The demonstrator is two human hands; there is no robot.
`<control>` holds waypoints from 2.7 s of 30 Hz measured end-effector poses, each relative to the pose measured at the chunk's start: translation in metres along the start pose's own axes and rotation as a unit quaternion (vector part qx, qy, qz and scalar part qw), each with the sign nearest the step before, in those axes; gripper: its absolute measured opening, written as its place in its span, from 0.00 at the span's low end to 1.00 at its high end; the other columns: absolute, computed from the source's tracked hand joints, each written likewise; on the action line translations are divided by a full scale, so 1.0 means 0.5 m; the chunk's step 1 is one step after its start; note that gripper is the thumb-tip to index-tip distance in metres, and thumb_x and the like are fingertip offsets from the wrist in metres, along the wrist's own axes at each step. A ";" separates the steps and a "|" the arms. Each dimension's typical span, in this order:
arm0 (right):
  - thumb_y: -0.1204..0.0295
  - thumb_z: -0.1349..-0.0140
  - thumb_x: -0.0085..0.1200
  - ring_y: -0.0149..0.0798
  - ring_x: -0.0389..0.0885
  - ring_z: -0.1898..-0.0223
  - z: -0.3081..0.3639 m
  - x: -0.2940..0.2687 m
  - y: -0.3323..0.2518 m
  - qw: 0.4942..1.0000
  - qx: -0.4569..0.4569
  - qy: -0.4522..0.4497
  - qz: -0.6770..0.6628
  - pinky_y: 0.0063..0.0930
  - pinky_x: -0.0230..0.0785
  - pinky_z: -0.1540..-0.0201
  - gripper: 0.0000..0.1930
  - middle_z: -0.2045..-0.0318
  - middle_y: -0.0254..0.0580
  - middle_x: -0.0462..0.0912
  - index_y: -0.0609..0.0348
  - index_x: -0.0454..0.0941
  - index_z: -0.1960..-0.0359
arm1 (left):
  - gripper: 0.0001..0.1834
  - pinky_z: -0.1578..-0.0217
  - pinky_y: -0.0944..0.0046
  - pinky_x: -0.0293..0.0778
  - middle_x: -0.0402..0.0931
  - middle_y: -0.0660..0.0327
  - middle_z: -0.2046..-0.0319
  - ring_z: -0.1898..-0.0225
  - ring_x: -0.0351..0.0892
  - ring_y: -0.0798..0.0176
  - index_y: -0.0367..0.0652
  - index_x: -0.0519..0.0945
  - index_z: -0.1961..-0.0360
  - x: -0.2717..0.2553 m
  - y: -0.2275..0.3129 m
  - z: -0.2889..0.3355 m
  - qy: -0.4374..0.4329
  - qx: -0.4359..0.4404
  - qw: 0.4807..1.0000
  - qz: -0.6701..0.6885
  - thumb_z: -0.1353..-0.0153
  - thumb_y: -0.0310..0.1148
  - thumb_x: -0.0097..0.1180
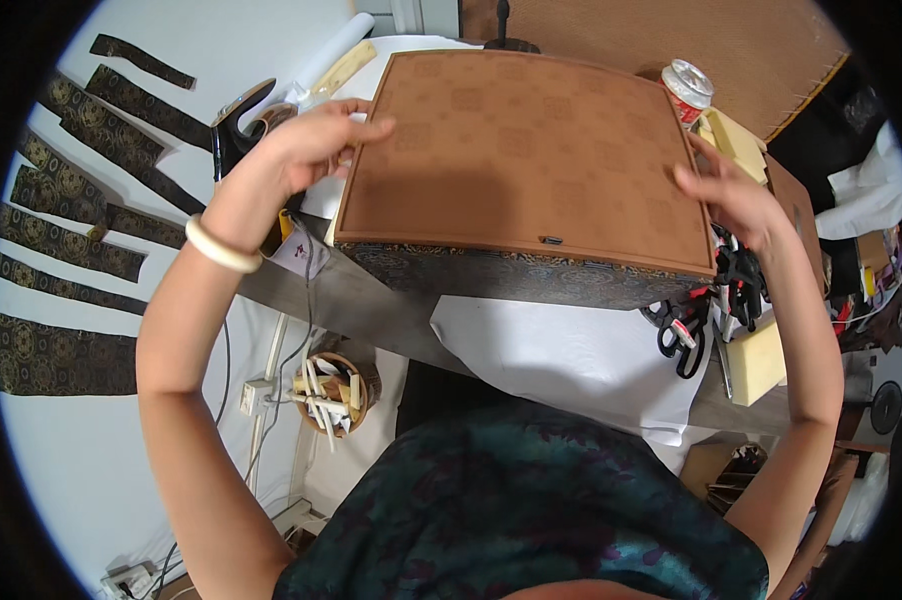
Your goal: The person uses a utility knife to cut a piece of brown material, then irons it. They place the material into a patterned box, adjust the fit, and apply glue to the edges.
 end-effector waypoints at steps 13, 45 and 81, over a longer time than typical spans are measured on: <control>0.56 0.32 0.67 0.35 0.86 0.49 -0.187 -0.022 -0.035 0.994 -0.032 0.090 -0.053 0.36 0.84 0.50 0.35 0.45 0.43 0.82 0.58 0.65 0.31 | 0.14 0.55 0.61 0.86 0.86 0.62 0.56 0.57 0.86 0.67 0.39 0.83 0.53 -0.007 0.013 -0.213 0.046 -0.020 0.965 0.259 0.26 0.41 0.60; 0.63 0.42 0.75 0.45 0.84 0.51 -0.499 0.462 -0.342 0.962 -0.063 -0.207 0.168 0.43 0.75 0.50 0.21 0.52 0.48 0.87 0.64 0.88 0.53 | 0.18 0.51 0.55 0.84 0.82 0.55 0.51 0.52 0.85 0.59 0.37 0.77 0.42 0.029 0.026 -0.099 0.105 -0.035 0.966 0.234 0.29 0.33 0.59; 0.70 0.28 0.42 0.56 0.84 0.62 -0.407 0.307 -0.283 0.882 -0.350 0.028 0.314 0.50 0.75 0.56 0.14 0.66 0.56 0.86 0.64 0.80 0.59 | 0.09 0.60 0.67 0.84 0.87 0.56 0.64 0.63 0.87 0.67 0.34 0.85 0.59 -0.095 0.188 -0.169 0.172 0.169 0.953 -0.181 0.33 0.30 0.63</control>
Point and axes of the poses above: each hand's wrist, its own z-axis away from the middle knuckle, its own x-axis out of the palm, y = z × x, the point moved 6 cm from there along -z, towards the middle knuckle
